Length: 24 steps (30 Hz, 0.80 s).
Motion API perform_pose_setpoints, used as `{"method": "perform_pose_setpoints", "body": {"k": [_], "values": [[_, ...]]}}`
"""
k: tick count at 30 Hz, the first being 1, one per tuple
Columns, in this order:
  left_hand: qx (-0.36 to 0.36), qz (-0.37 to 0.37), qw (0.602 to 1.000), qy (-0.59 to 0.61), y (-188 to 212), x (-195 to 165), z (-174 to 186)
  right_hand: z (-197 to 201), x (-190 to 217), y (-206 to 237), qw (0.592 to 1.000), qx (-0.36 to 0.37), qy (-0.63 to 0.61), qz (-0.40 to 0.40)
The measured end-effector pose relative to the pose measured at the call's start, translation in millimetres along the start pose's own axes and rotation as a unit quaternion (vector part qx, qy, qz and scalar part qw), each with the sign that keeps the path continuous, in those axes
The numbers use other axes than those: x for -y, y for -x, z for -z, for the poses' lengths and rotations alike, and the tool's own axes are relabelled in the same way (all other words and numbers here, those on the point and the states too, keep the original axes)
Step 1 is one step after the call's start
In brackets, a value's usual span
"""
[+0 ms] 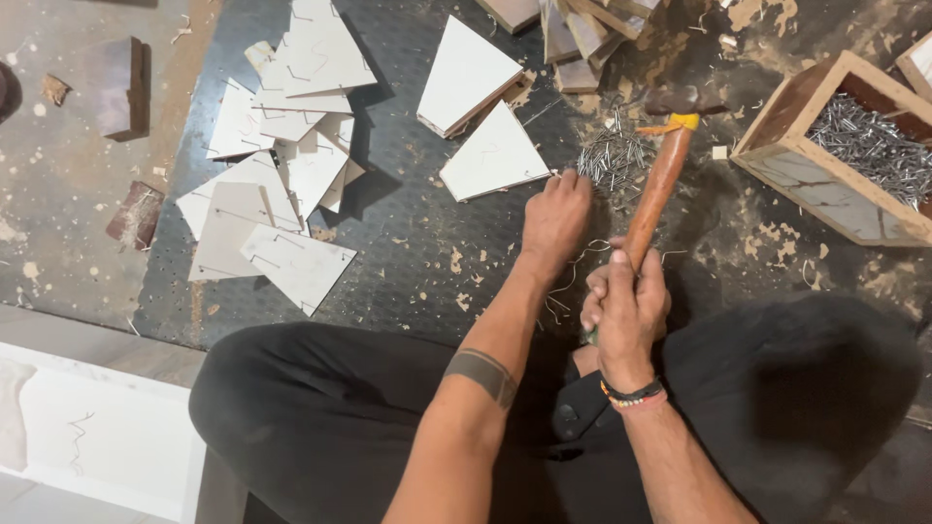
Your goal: The person sits cross-legged on the floor and hammers nails into small white board pieces one at a time, picking each piece from a pile, driving nails into it, and setting it back on the pile of finished pieces.
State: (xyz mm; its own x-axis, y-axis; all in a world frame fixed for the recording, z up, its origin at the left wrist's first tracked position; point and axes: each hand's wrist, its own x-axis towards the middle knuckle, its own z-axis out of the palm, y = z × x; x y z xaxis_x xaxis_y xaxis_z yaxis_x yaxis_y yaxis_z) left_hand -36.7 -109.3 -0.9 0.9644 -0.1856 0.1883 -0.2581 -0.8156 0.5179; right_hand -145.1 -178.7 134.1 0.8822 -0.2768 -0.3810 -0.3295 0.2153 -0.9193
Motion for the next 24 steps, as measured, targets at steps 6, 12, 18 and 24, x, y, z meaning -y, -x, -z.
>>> {"method": "perform_pose_setpoints", "body": {"k": [6,12,18,24], "values": [[0.031,0.06,0.997,-0.028,-12,-6,0,-1,0,-5,0.999,0.026,0.018,0.006],[0.075,0.048,0.995,0.044,13,10,34,0,-5,-4,0.999,0.043,0.004,0.006],[-0.039,0.108,0.978,0.171,34,45,85,-5,-7,-2,0.997,0.07,0.01,0.008],[-0.204,0.237,0.926,0.214,44,64,96,-3,-8,6,0.992,0.123,0.026,-0.004]]}}
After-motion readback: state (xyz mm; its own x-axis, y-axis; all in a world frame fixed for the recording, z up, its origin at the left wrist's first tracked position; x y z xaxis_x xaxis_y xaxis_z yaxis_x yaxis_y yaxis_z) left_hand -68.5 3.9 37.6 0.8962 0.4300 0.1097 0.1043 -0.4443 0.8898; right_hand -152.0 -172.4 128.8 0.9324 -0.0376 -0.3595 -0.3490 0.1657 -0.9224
